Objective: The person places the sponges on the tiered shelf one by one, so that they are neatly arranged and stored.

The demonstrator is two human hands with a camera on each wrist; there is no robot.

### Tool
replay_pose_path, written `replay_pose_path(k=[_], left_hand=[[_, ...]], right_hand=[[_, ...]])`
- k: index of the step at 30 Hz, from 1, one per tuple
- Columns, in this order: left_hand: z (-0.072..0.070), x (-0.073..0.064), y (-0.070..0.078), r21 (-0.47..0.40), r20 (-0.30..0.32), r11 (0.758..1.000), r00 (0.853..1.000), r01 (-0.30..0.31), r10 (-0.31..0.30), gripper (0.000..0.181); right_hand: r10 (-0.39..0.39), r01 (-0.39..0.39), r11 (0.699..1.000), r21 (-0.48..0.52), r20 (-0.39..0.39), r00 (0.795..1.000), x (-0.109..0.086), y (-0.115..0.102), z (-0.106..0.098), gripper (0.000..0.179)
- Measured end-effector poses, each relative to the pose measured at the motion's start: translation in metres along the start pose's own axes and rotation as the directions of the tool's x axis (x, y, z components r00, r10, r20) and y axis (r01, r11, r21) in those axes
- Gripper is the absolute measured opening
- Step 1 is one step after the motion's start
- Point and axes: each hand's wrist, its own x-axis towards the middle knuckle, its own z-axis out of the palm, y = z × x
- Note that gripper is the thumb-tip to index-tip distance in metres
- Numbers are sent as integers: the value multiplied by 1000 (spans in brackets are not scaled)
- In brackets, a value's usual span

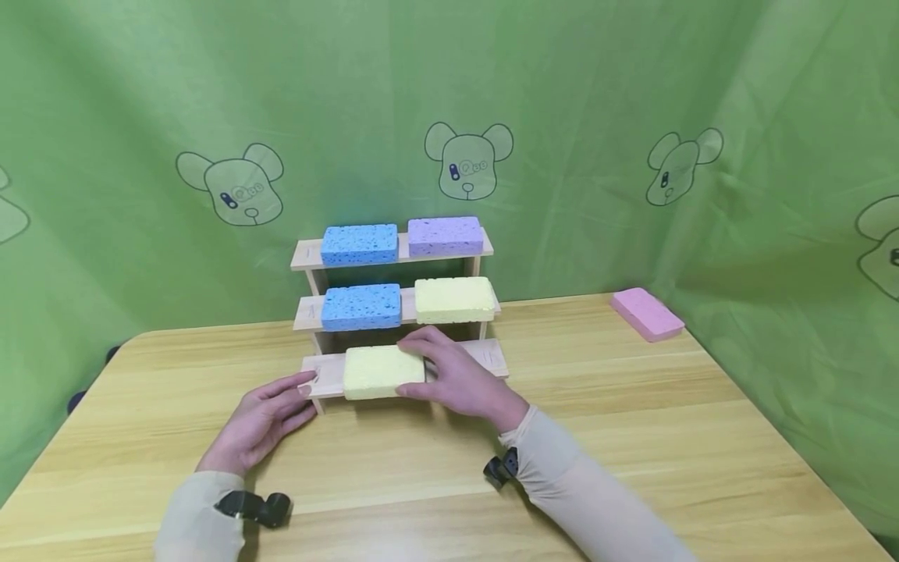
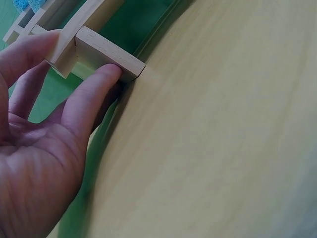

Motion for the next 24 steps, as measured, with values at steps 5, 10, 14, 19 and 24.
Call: replay_pose_path(k=[5,10,14,19,24], left_hand=[[0,0,0,11,7,1000,1000,-3,3,27],[0,1,0,19,1,1000,1000,-13,13,26],[2,0,1,36,-20,999,1000,-24,24,25],[4,-1,2,51,-26,998,999,-30,32,25],[4,0,2,35,-34,999,999,-12,13,25]], right_hand=[[27,-27,1000,-17,14,1000,6,0,2,69],[30,-30,1000,0,25,999,10,-2,4,68],[30,-31,1000,7,32,999,11,-3,6,69],[29,-29,1000,1,25,999,12,-2,7,67],[18,-18,1000,-13,34,999,13,-2,9,65]])
